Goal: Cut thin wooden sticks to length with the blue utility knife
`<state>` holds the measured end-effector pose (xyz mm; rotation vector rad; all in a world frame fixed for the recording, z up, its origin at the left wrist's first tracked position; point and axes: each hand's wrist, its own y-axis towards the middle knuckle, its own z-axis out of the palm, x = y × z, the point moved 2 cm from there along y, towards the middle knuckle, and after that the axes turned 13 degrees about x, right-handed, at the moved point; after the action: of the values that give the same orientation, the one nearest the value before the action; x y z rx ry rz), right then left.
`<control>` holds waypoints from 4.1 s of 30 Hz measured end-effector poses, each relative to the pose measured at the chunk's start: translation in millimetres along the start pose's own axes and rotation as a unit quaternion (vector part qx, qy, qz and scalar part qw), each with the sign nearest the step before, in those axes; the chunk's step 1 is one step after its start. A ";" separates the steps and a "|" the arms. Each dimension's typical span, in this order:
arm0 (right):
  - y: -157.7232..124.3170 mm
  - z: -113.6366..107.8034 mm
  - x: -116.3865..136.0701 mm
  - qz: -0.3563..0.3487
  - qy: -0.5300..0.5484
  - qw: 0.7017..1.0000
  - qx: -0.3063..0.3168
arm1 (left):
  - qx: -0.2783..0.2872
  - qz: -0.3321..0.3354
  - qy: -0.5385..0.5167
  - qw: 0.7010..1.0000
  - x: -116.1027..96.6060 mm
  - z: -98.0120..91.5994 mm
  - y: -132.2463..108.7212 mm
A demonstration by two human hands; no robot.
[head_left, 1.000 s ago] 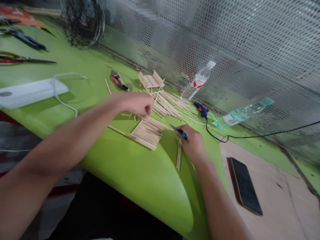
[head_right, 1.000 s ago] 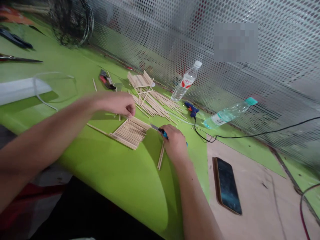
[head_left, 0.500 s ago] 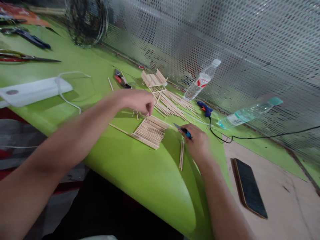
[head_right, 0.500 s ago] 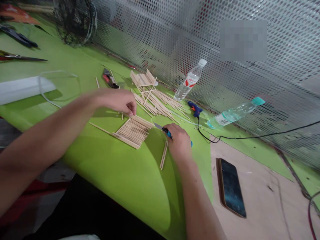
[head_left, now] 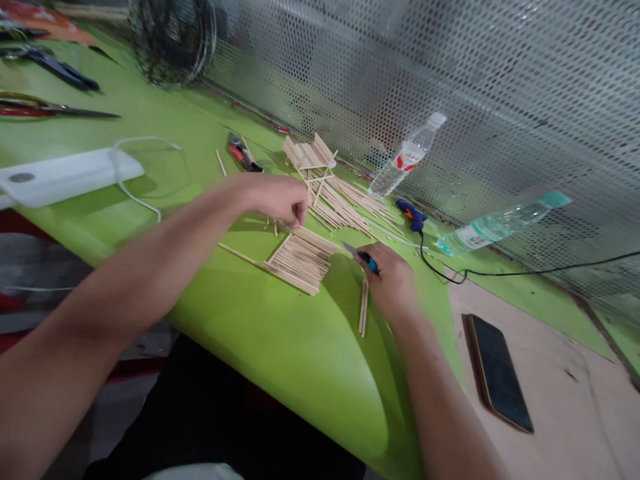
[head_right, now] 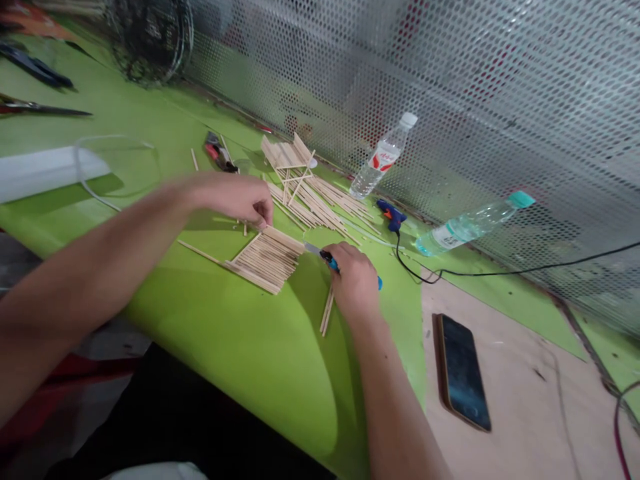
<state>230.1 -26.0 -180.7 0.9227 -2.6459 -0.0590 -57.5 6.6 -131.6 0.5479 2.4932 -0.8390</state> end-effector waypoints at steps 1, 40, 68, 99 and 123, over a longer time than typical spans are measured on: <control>0.1 0.2 -0.5 -0.002 0.001 1.000 0.001 | -0.005 0.005 0.001 1.000 -0.8 0.3 -0.9; -15.1 -35.6 43.0 0.215 0.225 0.950 -0.019 | -0.059 0.155 0.045 0.985 -31.0 36.1 34.3; -14.7 9.2 91.5 0.278 0.808 0.517 0.044 | -0.081 0.170 0.124 0.974 -37.2 33.1 31.7; -14.4 10.7 86.7 0.274 0.818 0.503 0.050 | -0.100 0.148 0.138 0.974 -41.6 37.0 27.3; -9.1 12.0 72.6 0.280 0.824 0.490 0.049 | -0.125 0.155 0.205 0.958 -43.1 48.7 39.0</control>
<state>178.4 -78.3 -171.6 -0.1605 -0.8642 0.7407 11.1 -5.3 -161.6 1.0754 2.7143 -0.3045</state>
